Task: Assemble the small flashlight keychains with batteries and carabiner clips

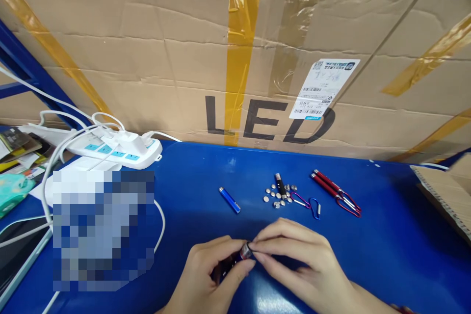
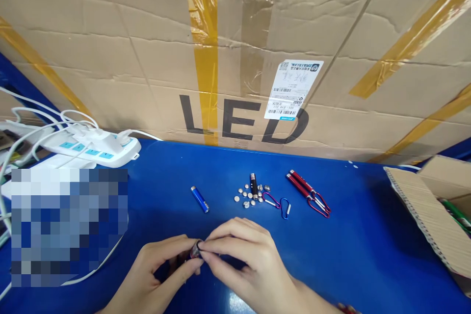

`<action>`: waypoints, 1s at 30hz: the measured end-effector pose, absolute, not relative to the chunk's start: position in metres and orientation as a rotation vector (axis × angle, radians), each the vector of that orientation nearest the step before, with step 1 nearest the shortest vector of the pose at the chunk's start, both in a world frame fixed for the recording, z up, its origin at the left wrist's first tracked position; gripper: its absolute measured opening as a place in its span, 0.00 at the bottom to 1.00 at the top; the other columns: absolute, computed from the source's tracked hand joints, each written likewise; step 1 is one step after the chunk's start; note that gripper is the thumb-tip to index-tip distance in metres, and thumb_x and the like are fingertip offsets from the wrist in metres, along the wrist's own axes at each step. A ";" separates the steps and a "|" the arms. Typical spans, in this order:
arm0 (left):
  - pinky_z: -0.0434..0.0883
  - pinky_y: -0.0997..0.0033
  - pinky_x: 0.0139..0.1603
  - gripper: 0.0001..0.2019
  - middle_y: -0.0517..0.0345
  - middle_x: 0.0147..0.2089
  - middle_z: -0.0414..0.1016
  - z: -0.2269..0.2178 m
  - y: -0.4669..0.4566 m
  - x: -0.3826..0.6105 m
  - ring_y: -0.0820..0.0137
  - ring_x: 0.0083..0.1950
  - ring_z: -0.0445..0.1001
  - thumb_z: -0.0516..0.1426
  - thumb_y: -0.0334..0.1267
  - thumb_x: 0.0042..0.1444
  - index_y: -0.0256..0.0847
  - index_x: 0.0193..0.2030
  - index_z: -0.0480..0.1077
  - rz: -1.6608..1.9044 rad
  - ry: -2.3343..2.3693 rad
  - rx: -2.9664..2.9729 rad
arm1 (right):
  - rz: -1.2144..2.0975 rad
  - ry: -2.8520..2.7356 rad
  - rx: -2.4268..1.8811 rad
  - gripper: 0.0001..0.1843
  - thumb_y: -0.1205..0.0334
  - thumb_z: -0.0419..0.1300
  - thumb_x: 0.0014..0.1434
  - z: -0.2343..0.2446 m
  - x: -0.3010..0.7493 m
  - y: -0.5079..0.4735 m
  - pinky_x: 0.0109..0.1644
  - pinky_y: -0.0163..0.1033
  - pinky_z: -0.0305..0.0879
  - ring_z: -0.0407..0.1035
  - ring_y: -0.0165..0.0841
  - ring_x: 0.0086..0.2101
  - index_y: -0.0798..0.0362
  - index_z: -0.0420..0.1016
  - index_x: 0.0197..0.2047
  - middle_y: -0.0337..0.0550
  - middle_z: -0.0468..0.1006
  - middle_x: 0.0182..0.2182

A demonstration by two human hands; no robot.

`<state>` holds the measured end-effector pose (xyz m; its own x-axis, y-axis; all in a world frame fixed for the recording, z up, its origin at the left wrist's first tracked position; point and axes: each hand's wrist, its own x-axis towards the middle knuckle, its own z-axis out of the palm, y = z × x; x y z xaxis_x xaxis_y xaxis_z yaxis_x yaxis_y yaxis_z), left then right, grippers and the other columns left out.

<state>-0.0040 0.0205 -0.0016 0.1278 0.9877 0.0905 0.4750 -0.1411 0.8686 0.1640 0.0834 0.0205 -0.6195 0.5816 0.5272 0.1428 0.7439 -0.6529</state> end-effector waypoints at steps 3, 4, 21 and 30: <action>0.60 0.80 0.23 0.11 0.61 0.23 0.68 -0.004 0.020 -0.005 0.76 0.23 0.65 0.53 0.40 0.59 0.40 0.33 0.75 0.915 1.430 1.728 | 0.797 -2.204 -0.537 0.08 0.70 0.58 0.56 0.015 0.166 0.083 0.34 0.31 0.72 0.72 0.28 0.31 0.52 0.77 0.38 0.43 0.77 0.32; 0.60 0.80 0.23 0.11 0.61 0.23 0.67 -0.006 0.020 -0.005 0.76 0.23 0.64 0.53 0.40 0.59 0.40 0.33 0.75 0.896 1.429 1.736 | 0.835 -2.215 -0.555 0.08 0.70 0.58 0.56 0.013 0.167 0.083 0.35 0.31 0.72 0.72 0.28 0.32 0.52 0.77 0.38 0.43 0.76 0.34; 0.63 0.76 0.35 0.07 0.62 0.32 0.74 -0.014 0.028 -0.014 0.73 0.32 0.69 0.54 0.29 0.59 0.43 0.38 0.72 1.018 1.502 2.044 | 0.312 -2.427 -0.468 0.09 0.67 0.59 0.57 0.018 0.179 0.095 0.35 0.34 0.66 0.70 0.28 0.33 0.54 0.74 0.42 0.43 0.76 0.34; 0.56 0.66 0.41 0.18 0.54 0.38 0.71 -0.013 0.028 -0.025 0.67 0.37 0.64 0.43 0.25 0.63 0.42 0.47 0.72 0.838 1.642 2.860 | 0.078 -2.502 -0.535 0.10 0.66 0.52 0.62 0.000 0.178 0.104 0.36 0.35 0.65 0.69 0.29 0.34 0.54 0.74 0.42 0.42 0.76 0.35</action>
<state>-0.0253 0.0277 -0.0126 0.4229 0.7338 0.5316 0.8611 -0.5081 0.0163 0.1784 0.1037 0.0005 -0.7555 0.3915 0.5254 0.3582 0.9182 -0.1691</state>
